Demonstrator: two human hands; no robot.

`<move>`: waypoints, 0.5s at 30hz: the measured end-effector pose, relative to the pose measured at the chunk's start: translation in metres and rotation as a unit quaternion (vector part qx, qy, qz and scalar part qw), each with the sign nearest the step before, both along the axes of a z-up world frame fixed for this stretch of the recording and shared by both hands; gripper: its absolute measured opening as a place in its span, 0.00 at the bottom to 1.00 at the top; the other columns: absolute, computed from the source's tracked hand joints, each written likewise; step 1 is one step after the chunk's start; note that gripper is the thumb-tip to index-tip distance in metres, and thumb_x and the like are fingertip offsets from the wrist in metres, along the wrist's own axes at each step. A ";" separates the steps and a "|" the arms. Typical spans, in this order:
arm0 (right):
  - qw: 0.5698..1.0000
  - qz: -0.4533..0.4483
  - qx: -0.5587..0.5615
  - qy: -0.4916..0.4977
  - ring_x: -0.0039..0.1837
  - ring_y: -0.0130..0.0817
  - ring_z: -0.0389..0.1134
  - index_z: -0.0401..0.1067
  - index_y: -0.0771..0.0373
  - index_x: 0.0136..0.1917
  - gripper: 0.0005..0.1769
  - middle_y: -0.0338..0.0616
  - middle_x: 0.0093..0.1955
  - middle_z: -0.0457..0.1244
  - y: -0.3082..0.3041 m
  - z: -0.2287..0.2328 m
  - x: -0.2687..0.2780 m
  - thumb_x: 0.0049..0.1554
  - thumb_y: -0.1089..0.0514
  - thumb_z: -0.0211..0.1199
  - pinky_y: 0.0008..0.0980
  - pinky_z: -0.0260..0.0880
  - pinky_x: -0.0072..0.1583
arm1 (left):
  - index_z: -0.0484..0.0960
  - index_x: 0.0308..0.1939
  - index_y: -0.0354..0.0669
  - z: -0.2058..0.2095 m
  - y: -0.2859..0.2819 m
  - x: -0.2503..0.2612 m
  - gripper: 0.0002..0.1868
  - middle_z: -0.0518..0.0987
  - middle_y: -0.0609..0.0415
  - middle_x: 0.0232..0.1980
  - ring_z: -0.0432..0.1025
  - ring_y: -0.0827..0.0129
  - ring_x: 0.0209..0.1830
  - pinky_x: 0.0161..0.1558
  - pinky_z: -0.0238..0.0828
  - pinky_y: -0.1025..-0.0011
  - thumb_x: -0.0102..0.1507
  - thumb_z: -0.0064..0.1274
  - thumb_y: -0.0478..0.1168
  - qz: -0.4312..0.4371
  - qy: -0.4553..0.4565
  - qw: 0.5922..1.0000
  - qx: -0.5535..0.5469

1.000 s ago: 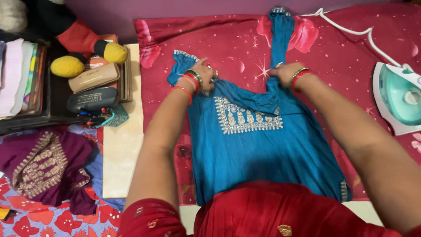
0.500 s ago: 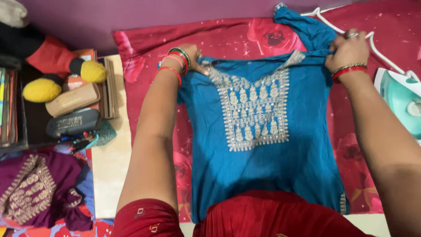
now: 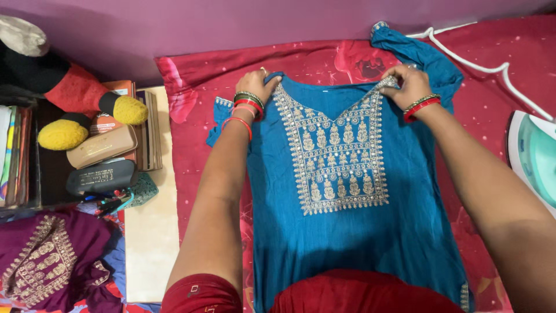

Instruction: The person irons a blue embroidered kurti laid out on a bed. They smooth the fabric with their hands, use a steam iron to press the body and sleeves, and repeatedly adjust the garment's position to ensure even coverage.

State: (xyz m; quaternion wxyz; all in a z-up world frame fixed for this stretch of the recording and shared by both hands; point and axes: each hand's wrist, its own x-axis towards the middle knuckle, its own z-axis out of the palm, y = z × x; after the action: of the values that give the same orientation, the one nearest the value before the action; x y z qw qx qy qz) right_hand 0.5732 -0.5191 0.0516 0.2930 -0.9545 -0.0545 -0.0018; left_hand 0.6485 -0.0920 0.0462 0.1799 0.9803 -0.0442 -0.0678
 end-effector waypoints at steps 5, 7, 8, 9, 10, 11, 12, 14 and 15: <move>0.960 0.107 -0.166 -0.200 0.64 0.48 0.65 0.76 0.52 0.46 0.10 0.42 0.55 0.65 0.027 0.006 0.010 0.49 0.61 0.68 0.52 0.59 0.67 | 0.86 0.41 0.47 0.000 0.003 -0.006 0.25 0.85 0.48 0.43 0.80 0.54 0.47 0.51 0.74 0.57 0.58 0.61 0.64 0.049 0.019 0.990 -0.132; 0.965 0.123 -0.152 -0.172 0.63 0.51 0.64 0.76 0.53 0.48 0.13 0.46 0.55 0.64 0.039 0.003 0.010 0.46 0.61 0.67 0.53 0.59 0.65 | 0.85 0.44 0.45 -0.004 0.008 -0.005 0.24 0.85 0.47 0.45 0.79 0.55 0.48 0.51 0.73 0.58 0.58 0.63 0.60 -0.010 0.008 0.982 -0.186; 0.973 0.122 -0.112 -0.159 0.64 0.50 0.63 0.76 0.54 0.48 0.12 0.45 0.57 0.64 0.044 0.000 0.010 0.49 0.61 0.66 0.53 0.58 0.66 | 0.84 0.47 0.44 -0.006 0.009 -0.003 0.24 0.84 0.46 0.47 0.78 0.54 0.49 0.51 0.73 0.57 0.57 0.65 0.57 -0.055 -0.013 0.977 -0.207; 0.979 0.120 -0.073 -0.145 0.66 0.50 0.63 0.75 0.54 0.49 0.10 0.45 0.59 0.64 0.046 -0.002 0.011 0.52 0.60 0.65 0.54 0.58 0.67 | 0.84 0.50 0.44 -0.008 0.008 -0.001 0.25 0.83 0.45 0.49 0.77 0.53 0.50 0.50 0.72 0.57 0.56 0.67 0.55 -0.100 -0.034 0.968 -0.228; 0.984 0.118 -0.034 -0.130 0.67 0.49 0.63 0.74 0.54 0.50 0.08 0.45 0.61 0.64 0.048 -0.004 0.012 0.55 0.59 0.64 0.54 0.58 0.68 | 0.85 0.48 0.47 -0.009 0.005 0.002 0.22 0.83 0.47 0.48 0.77 0.54 0.50 0.51 0.72 0.57 0.57 0.66 0.54 -0.078 -0.040 0.982 -0.167; 0.979 0.129 -0.078 -0.137 0.68 0.49 0.62 0.76 0.51 0.52 0.10 0.43 0.61 0.65 0.047 -0.005 0.013 0.55 0.59 0.65 0.54 0.58 0.68 | 0.86 0.46 0.49 -0.010 0.000 0.004 0.18 0.84 0.49 0.48 0.78 0.55 0.51 0.52 0.72 0.56 0.57 0.65 0.53 -0.057 -0.046 0.992 -0.106; 0.972 0.139 -0.121 -0.143 0.70 0.48 0.62 0.77 0.49 0.53 0.13 0.42 0.61 0.66 0.046 -0.006 0.014 0.54 0.59 0.65 0.55 0.57 0.68 | 0.87 0.44 0.52 -0.011 -0.005 0.005 0.15 0.85 0.52 0.48 0.78 0.56 0.51 0.53 0.72 0.56 0.57 0.65 0.52 -0.035 -0.051 0.997 -0.044; 0.955 0.171 -0.187 -0.153 0.71 0.47 0.61 0.79 0.46 0.54 0.15 0.40 0.60 0.66 0.046 -0.006 0.021 0.53 0.57 0.65 0.56 0.55 0.69 | 0.86 0.41 0.50 -0.010 -0.013 0.004 0.14 0.83 0.51 0.46 0.77 0.55 0.50 0.50 0.71 0.53 0.56 0.65 0.50 -0.011 -0.079 0.997 -0.005; 0.946 0.193 -0.207 -0.156 0.71 0.47 0.61 0.80 0.46 0.53 0.15 0.39 0.59 0.67 0.042 -0.004 0.025 0.52 0.55 0.66 0.57 0.54 0.70 | 0.85 0.39 0.49 -0.009 -0.019 0.003 0.13 0.83 0.50 0.45 0.77 0.54 0.49 0.49 0.70 0.51 0.56 0.65 0.49 -0.002 -0.093 0.996 0.014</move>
State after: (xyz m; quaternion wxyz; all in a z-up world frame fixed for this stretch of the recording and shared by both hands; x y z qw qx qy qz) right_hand 0.5978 -0.4767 0.0473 0.0711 -0.9532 -0.2820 -0.0826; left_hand 0.6515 -0.1111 0.0371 0.1614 0.9847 -0.0616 0.0229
